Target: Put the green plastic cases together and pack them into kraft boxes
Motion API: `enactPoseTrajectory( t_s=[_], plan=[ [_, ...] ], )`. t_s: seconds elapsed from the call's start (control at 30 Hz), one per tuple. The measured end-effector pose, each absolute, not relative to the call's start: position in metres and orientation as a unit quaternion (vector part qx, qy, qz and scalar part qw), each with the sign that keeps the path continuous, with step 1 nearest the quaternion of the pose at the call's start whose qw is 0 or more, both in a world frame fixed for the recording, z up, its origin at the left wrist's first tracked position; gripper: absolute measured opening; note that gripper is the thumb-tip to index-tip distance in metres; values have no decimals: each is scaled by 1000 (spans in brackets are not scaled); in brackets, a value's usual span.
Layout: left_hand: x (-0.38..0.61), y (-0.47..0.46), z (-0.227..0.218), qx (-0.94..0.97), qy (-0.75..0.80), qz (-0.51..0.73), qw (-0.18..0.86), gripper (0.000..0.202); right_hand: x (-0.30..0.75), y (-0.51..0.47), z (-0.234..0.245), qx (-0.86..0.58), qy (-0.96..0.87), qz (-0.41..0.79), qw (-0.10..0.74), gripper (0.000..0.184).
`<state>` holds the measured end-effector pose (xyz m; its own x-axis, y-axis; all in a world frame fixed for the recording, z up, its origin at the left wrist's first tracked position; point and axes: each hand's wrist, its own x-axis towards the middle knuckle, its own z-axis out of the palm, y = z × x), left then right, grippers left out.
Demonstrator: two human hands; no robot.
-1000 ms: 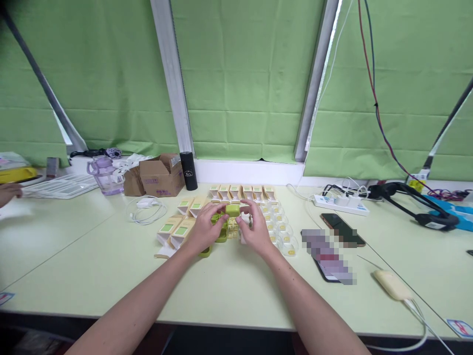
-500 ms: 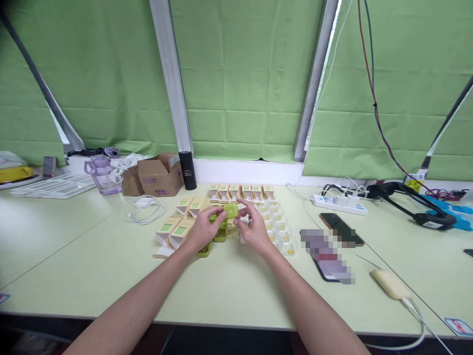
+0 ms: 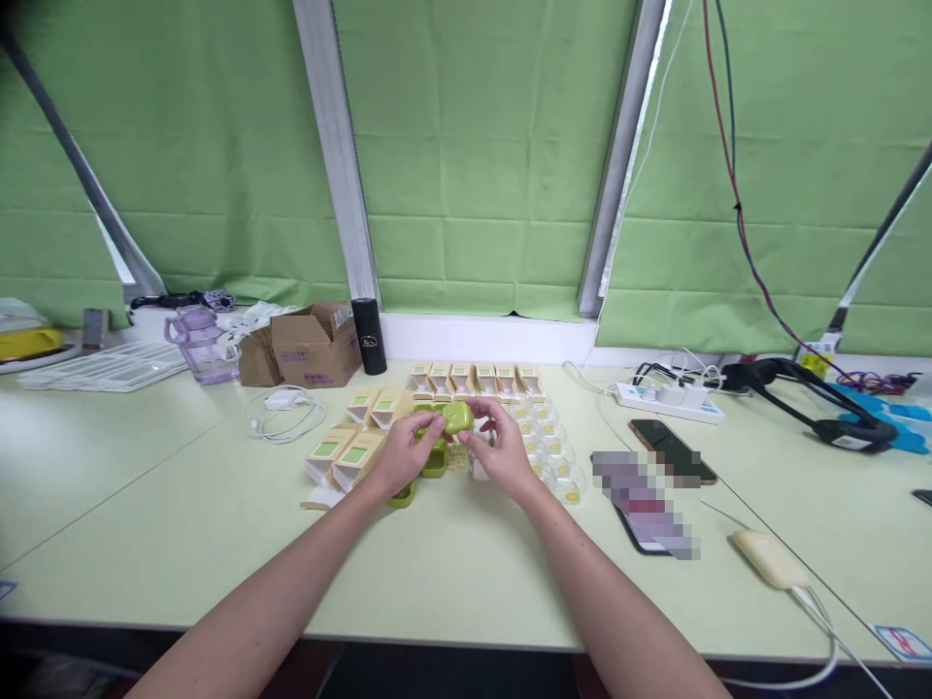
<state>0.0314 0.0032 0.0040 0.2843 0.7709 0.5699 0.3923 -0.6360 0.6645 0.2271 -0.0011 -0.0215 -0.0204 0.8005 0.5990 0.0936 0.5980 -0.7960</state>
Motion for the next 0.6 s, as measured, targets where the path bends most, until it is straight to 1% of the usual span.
enactPoseTrajectory(
  t_s=[0.1,0.17,0.23,0.33,0.37,0.4,0.53,0.6],
  plan=[
    [31,3,4,782,371,456,209,45,227,-2,-20,-319,-632,338,621,43],
    [31,3,3,792,372,445,191,41,227,-3,-18,-309,-615,373,623,49],
    [31,3,1,801,377,437,159,32,227,-4,-16,-304,-601,400,621,53],
    [32,4,-1,800,388,443,112,13,227,-5,-15,-293,-585,429,623,56],
    [32,4,-2,798,390,449,99,10,227,-5,-15,-288,-579,437,625,57],
    [32,4,-3,796,390,455,87,16,227,-5,-15,-285,-575,441,627,57],
    [32,2,-6,798,382,464,44,48,227,-6,-16,-302,-577,425,629,57],
    [31,2,-7,805,373,461,29,60,226,-6,-16,-314,-583,410,627,56]
  ],
)
